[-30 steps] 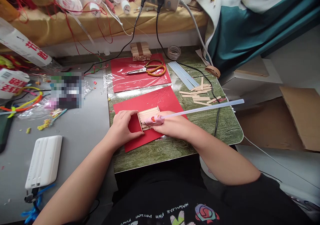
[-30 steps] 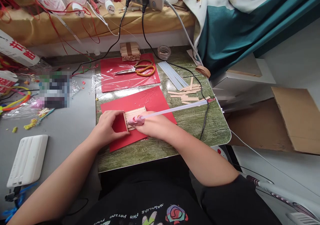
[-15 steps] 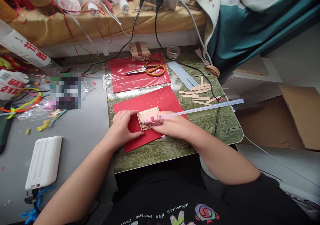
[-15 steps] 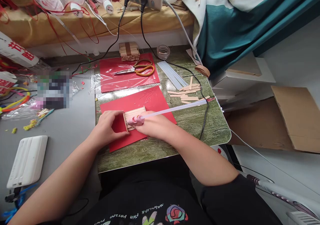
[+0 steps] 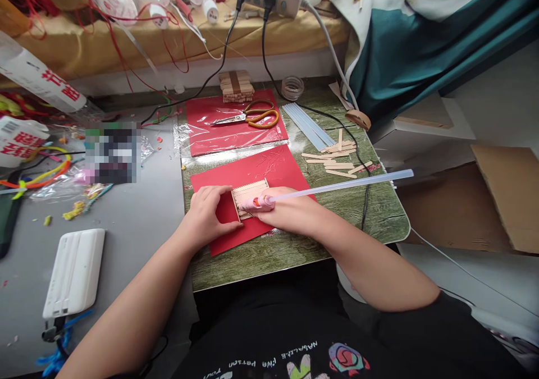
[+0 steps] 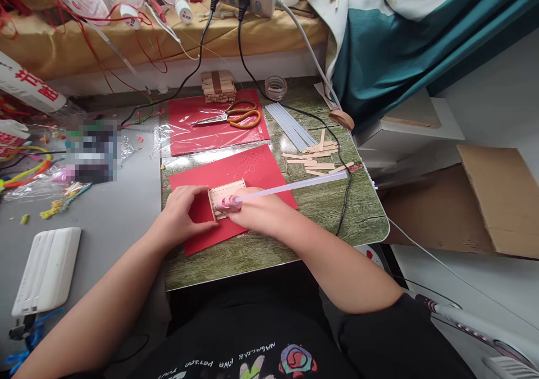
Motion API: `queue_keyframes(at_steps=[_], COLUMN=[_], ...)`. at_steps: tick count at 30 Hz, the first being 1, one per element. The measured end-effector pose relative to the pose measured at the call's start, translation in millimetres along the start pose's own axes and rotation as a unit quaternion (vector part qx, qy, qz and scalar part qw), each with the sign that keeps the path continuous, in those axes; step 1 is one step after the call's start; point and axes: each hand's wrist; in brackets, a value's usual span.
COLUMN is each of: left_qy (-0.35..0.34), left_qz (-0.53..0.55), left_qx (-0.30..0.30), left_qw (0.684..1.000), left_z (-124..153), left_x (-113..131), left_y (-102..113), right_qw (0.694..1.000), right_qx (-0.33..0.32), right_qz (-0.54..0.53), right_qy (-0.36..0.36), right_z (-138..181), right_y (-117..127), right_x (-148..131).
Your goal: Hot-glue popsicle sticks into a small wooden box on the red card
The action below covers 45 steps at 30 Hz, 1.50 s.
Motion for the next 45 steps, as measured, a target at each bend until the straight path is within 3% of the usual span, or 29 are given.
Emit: queue_keyframes(at_steps=[13,19,26,45], left_qy=[-0.003,-0.001,0.001,0.006], left_qz=[0.001,0.001,0.002,0.009], left_qx=[0.004,0.003,0.0,0.0], left_qw=[1.0,1.0,1.0,1.0], left_z=[0,0,0,0], left_x=[-1,0,0,2], left_y=[-1,0,1,1], right_qw=[1.0,0.997,0.993,0.997], right_qx=[-0.005,0.028,0.06,0.018], right_qz=[-0.017,-0.062,-0.085,-0.056], right_qy=[0.019,-0.029,-0.06,-0.044], right_z=[0,0,8,-4], right_y=[1,-9,-3,-5], right_x=[1,10,-2,4])
Point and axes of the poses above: each hand's wrist, its own z-axis away from the middle knuckle, its own y-axis out of the back of the hand, x = y × z
